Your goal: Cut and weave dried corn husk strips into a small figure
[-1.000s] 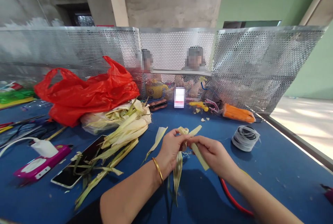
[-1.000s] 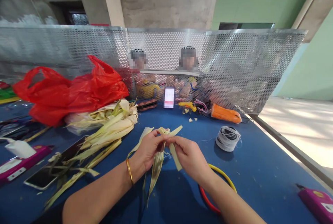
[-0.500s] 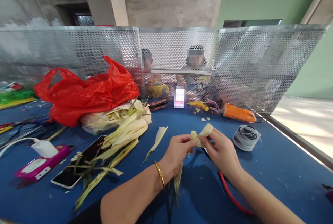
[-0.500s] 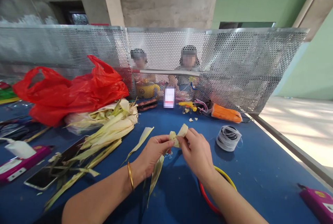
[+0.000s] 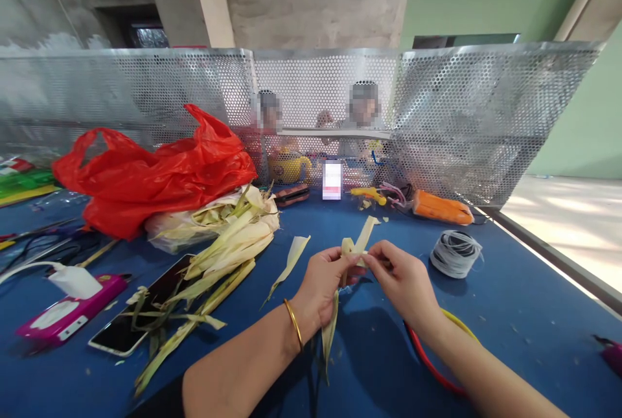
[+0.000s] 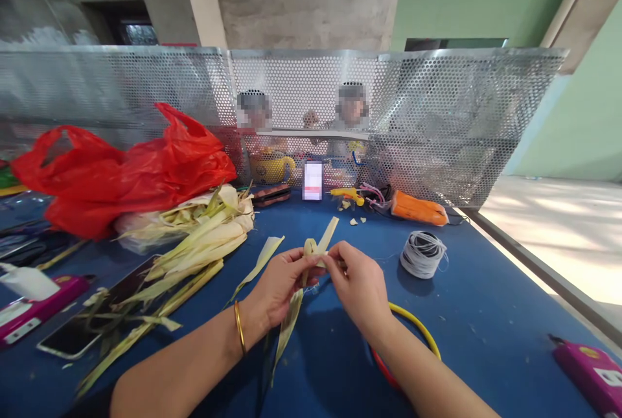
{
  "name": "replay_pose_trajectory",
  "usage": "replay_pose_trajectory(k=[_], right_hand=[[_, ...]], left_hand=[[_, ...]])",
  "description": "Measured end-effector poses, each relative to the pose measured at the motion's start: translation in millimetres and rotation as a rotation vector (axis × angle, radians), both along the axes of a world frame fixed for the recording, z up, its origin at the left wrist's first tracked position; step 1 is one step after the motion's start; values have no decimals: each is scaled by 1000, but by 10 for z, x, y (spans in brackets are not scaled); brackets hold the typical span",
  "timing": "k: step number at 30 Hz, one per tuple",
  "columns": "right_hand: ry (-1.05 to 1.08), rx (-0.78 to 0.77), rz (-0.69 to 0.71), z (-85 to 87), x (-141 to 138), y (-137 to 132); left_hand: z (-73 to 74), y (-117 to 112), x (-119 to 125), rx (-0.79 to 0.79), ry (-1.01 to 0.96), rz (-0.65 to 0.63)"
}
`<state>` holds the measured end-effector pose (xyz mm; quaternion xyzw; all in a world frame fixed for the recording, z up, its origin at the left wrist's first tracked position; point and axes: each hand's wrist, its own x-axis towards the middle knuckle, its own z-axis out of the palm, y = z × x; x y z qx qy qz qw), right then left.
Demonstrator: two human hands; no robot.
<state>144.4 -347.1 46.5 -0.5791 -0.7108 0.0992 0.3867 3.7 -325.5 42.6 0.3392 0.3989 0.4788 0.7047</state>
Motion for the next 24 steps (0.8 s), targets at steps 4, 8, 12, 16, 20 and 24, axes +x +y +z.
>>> replay_pose_trajectory(k=[4,8,12,16,20,24], right_hand=[[-176,123,58,-11,-64,-80],[55,-19,68,-16,-35,-16],[16,96,109,-10,94,146],[-75,-26,181,19,163,197],[-226,5,148,120,195,141],[-143,-17,226,215,201,79]], left_hand=[[-21,37,-16,6,-64,8],[15,47,-40,-2,-41,77],[104,19,-75,22,53,-10],[135,-4,-89,73,106,-81],[115,15,-88,99,137,-60],[85,54,-90,121,156,22]])
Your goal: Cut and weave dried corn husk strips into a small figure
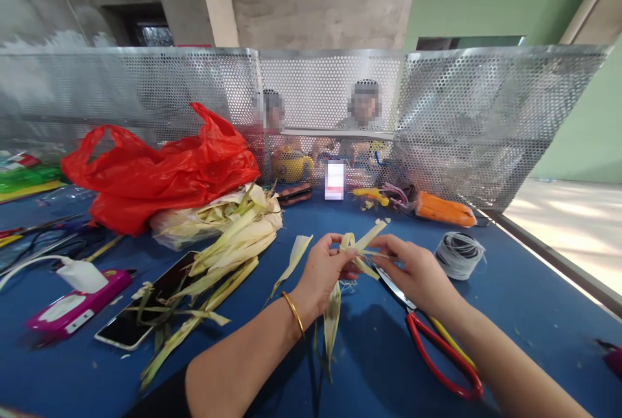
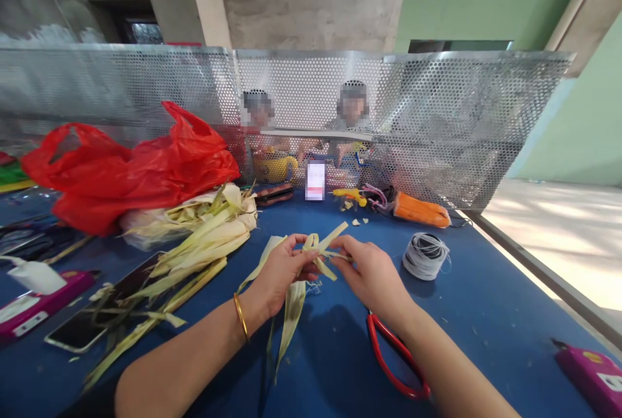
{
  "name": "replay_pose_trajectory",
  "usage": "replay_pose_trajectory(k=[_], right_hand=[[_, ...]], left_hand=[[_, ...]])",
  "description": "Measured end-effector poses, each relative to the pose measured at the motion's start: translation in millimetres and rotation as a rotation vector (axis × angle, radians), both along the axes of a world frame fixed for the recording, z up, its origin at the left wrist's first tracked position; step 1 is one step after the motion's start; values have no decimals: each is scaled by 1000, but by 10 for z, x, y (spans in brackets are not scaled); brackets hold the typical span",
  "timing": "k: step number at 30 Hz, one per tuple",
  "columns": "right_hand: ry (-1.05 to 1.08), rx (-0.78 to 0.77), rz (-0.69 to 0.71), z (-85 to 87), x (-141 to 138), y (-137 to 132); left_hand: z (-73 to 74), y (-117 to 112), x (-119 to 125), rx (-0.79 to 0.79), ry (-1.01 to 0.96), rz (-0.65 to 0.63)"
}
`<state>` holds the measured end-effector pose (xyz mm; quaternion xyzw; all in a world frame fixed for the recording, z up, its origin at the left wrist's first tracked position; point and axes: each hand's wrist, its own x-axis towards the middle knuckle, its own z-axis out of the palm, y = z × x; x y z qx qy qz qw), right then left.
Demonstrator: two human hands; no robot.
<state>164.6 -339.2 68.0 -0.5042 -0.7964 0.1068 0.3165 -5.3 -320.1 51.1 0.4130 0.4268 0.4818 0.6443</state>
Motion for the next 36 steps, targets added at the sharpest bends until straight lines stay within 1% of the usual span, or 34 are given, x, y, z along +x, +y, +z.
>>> replay_pose_trajectory(k=[3,6,9,10,11,12,13,14,16,17,19,20,22,26,31,33,36], right_hand=[[285,-181,110,29,-29,-38],[520,-393,270,65,-43,-74],[609,-513,447,105,-32,-93],[614,-530,490,109,-30,-92],[618,-535,502,105,-32,-86],[621,-522,481,93,-38,-77],[608,-492,424,73,-49,-66],[577,-431,338,47,-62,-56],[465,-230,154,-8,-93,-45],[400,-126,99,-32,-110,-47],[310,18,65,-65,-141,-63],[294,44,65,-74,-155,-74],[289,23,51,-86,-177,-91],[335,-85,-20,-116,-182,-66],[417,-230,-32,-175,-127,29],[407,-260,-27,-187,-102,56],[334,-288,-20,-179,-82,68]], left_hand=[[-12,4,-1,28,42,-6],[-3,-15,0,49,70,-36],[20,-32,-2,56,72,-71],[27,-34,-4,55,75,-74],[32,-35,-5,54,77,-74],[34,-36,-5,52,80,-72],[32,-38,-4,51,82,-71],[27,-40,-2,49,85,-79],[6,-46,9,48,86,-101],[-8,-51,15,50,85,-114],[-33,-60,28,55,81,-136],[-41,-64,33,59,80,-145],[-49,-71,39,59,80,-162],[-31,-80,42,31,105,-163],[-12,-79,39,-23,103,-161],[-14,-77,40,-39,96,-165],[-19,-77,43,-56,99,-164]])
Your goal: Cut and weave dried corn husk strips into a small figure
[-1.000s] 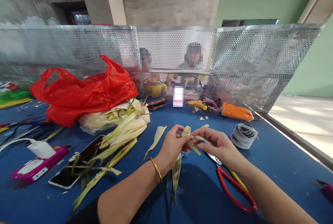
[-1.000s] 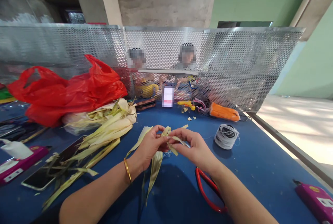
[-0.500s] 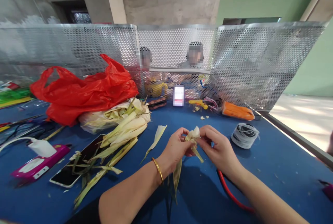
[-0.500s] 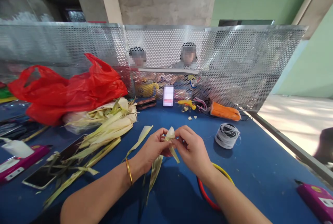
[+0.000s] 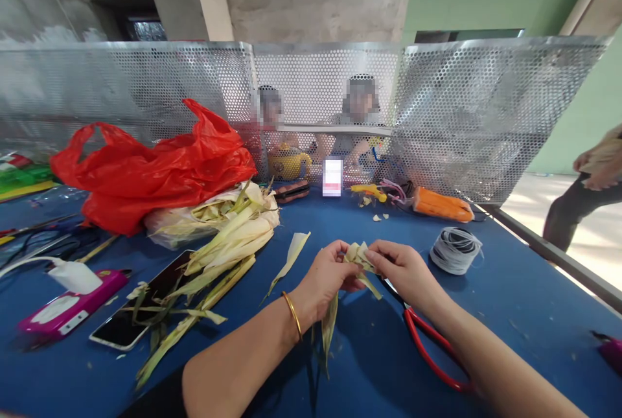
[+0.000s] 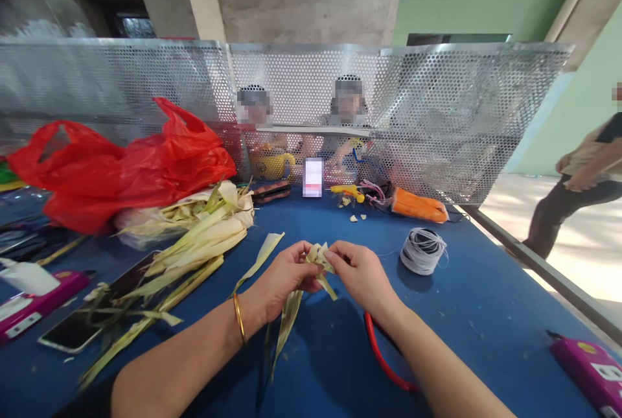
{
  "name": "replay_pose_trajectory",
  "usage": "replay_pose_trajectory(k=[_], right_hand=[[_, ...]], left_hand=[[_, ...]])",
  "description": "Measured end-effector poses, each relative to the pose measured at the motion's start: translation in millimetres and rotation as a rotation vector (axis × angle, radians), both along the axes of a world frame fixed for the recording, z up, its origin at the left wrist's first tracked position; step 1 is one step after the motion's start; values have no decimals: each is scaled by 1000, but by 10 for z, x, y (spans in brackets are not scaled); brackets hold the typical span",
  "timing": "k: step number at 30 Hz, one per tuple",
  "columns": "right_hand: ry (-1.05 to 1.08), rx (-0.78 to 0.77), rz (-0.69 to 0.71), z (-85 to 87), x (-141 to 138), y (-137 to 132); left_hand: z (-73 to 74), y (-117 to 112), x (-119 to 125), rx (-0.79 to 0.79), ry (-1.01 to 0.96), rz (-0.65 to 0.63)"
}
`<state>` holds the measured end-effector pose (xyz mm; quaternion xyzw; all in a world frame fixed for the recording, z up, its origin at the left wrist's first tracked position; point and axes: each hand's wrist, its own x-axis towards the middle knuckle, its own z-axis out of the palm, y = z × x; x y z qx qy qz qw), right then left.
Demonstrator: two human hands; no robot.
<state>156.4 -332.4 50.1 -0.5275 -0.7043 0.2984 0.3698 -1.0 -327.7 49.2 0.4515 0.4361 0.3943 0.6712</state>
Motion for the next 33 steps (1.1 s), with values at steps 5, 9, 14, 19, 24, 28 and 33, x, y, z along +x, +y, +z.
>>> replay_pose_trajectory(k=[5,9,14,19,24,28,33], right_hand=[[-59,14,14,51,-15,-32],[-47,62,-12,54,-28,-48],[-6,27,16,17,-23,-29],[-31,-1,-79,-8,-27,-15],[4,-51,-72,-14,-22,-9],[18,-47,-27,4,-4,-9],[19,-58,-18,7,7,-4]], left_hand=[[0,-2,2,-8,9,13],[-7,2,1,-2,-2,9],[-29,3,9,14,22,12],[-38,-3,18,77,50,-2],[-20,-10,19,113,72,-22],[-31,-7,16,123,70,-59],[-50,-2,13,109,59,-96]])
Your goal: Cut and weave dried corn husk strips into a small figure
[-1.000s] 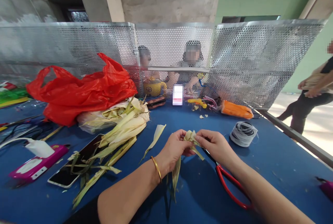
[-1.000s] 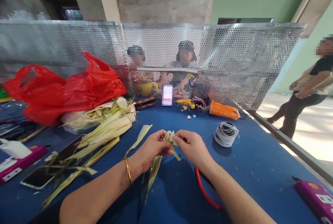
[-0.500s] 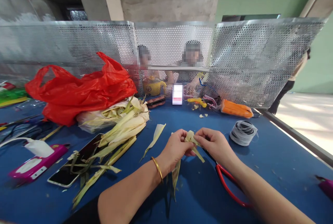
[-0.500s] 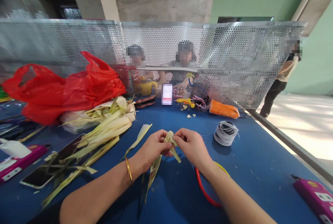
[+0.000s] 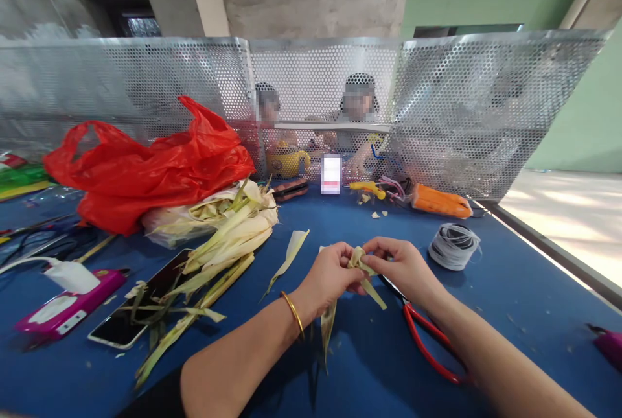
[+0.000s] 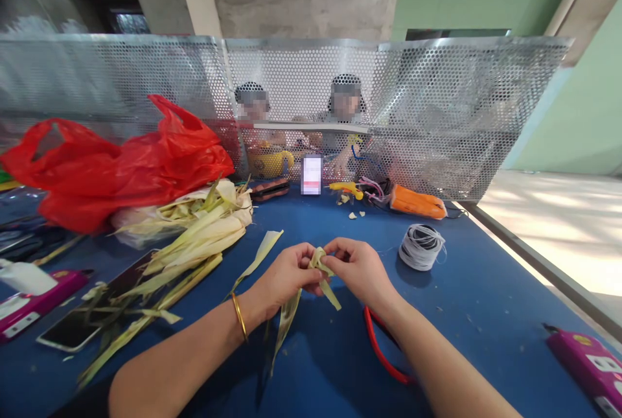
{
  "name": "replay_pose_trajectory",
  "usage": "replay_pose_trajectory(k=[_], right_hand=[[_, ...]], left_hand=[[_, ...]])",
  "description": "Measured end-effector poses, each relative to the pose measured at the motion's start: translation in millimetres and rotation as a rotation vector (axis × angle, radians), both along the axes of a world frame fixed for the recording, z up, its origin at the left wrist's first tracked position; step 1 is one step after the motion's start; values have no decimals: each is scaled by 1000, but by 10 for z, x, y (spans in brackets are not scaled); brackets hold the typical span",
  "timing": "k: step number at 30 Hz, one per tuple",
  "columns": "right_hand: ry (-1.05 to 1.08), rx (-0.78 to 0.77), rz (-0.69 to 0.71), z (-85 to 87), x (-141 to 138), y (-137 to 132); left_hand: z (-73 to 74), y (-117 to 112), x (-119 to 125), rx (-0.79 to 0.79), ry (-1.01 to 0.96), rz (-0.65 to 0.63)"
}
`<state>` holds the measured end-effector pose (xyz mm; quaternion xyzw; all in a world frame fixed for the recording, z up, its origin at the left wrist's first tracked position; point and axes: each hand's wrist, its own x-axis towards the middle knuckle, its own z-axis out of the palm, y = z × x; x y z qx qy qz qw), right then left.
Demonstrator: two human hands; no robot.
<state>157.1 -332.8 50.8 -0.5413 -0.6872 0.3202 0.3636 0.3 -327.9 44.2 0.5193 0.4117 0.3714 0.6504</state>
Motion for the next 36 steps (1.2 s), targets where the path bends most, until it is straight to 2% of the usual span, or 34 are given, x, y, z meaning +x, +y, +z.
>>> replay_pose_trajectory(k=[6,12,16,18,21,26,31,36], right_hand=[[68,-22,5,-51,-57,3],[-211,99,-145,-14,-118,-80],[-284,127,-158,0,-132,-107],[-247,97,-133,-19,-119,-86],[-106,30,-40,-22,-66,-35],[127,-123,111,135,43,-3],[287,-292,0,221,69,-4],[342,-198,-143,159,60,35]], left_hand=[[-10,1,5,12,60,-11],[-69,3,21,99,102,17],[-98,-8,41,217,160,11],[-101,-6,44,221,160,4],[-83,9,32,146,110,-4],[-26,36,-10,-12,33,-27],[-15,36,-35,-78,11,-95],[-18,3,-52,-140,12,-341]])
